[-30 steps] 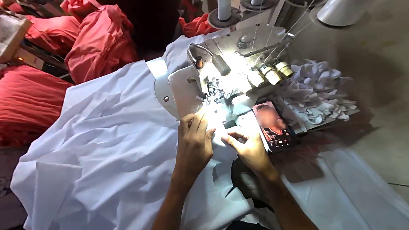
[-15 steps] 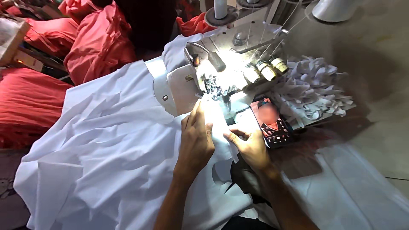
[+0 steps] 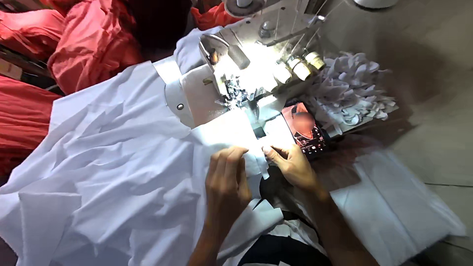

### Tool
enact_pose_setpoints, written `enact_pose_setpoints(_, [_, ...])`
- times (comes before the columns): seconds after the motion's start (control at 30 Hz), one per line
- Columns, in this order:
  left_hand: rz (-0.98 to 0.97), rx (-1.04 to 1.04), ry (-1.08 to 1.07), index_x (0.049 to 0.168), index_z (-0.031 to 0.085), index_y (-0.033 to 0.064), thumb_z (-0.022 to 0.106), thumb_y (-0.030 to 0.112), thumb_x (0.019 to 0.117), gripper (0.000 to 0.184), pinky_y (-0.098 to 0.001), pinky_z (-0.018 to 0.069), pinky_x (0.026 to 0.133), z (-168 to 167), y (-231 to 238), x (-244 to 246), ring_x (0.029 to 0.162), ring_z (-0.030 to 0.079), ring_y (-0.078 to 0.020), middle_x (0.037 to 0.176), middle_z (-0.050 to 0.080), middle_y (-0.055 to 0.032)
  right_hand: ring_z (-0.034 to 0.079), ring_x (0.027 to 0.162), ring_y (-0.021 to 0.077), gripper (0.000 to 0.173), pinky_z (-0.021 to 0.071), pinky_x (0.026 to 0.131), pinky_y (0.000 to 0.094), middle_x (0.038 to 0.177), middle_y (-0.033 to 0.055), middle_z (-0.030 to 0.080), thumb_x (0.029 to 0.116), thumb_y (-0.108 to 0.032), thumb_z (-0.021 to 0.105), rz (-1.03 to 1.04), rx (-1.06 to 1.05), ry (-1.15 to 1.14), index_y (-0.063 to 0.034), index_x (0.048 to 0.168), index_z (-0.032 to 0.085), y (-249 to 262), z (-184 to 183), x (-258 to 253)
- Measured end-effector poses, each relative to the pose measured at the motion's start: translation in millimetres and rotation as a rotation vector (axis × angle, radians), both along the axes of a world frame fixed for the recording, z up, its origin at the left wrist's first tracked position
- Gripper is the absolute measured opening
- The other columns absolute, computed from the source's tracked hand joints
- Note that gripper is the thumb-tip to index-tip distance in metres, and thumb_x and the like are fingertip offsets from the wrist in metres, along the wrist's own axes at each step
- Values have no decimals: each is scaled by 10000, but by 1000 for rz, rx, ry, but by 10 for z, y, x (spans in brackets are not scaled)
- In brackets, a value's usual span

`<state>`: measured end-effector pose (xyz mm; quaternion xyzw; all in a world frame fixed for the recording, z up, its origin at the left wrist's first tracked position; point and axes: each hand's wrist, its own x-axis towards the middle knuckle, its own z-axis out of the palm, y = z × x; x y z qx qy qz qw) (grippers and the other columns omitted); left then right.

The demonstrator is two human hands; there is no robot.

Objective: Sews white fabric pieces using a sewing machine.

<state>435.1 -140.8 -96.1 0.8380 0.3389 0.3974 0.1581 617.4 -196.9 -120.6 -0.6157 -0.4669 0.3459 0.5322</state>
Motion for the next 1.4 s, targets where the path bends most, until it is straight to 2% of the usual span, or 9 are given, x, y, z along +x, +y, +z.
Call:
enact_pose_setpoints(0.1, [-37,-343,-64,1196,665,13,563,176,1032,253,-232,594,672,-190,-318,6,749,689,-49,879,738,15,674,784,-22,221,573,761,155,849,-35,724,1038,-171,571,35,-38,11,-44,1012,750,-84,-14,54])
enact_pose_setpoints(0.27, [57,-542,-68,1186,683,54,626,231,1006,259,-237,570,501,-424,-577,112,560,656,-27,701,702,84,698,842,-16,183,583,808,160,918,-14,755,1016,-158,618,76,-49,-26,-43,1060,754,-136,-21,83])
enact_pose_setpoints(0.47, [66,-640,-139,1138,689,50,641,212,1004,216,-231,554,477,-546,-585,159,517,633,-30,658,686,79,691,849,-37,168,568,810,142,932,-17,761,993,-151,639,68,-78,-67,-57,1054,765,-159,-16,78])
enact_pose_setpoints(0.7, [135,-483,-221,1185,654,-9,682,149,968,269,-207,565,510,-534,-567,190,578,659,-24,732,714,44,687,864,-23,189,564,811,152,959,-14,758,1001,-188,628,73,-92,-81,-72,1057,767,-208,-95,60])
enact_pose_setpoints(0.77, [90,-568,-277,1212,627,-20,685,123,965,291,-221,582,506,-500,-529,203,574,668,-50,724,705,33,691,884,-19,177,564,820,156,968,-14,760,992,-187,647,64,-83,-71,-73,1053,768,-214,-107,39])
enact_pose_setpoints(0.87, [46,-676,-343,1162,633,-10,670,98,976,218,-242,583,489,-473,-489,229,551,663,-81,701,695,15,692,878,-18,154,565,821,152,949,-12,760,978,-165,666,46,-75,-57,-66,1035,769,-217,-104,21])
enact_pose_setpoints(1.1, [10,-712,-349,1064,652,8,652,93,990,112,-233,569,481,-467,-487,240,544,658,-86,701,703,10,699,836,-7,141,578,788,157,929,-6,763,968,-143,680,13,-79,7,-56,1031,771,-242,-130,13])
enact_pose_setpoints(1.27, [-169,-884,-485,1060,630,-37,616,40,1000,98,-236,549,467,-342,-456,217,525,635,-100,672,673,-33,707,857,1,128,583,812,163,934,2,766,963,-103,674,29,-66,61,-46,1027,768,-242,-133,11])
enact_pose_setpoints(1.4, [-67,-840,-304,1052,673,30,653,117,994,106,-244,555,468,-364,-420,212,513,639,-95,662,685,0,709,865,-1,136,584,813,163,938,-2,769,964,-93,666,24,-88,70,-53,1037,772,-243,-141,24])
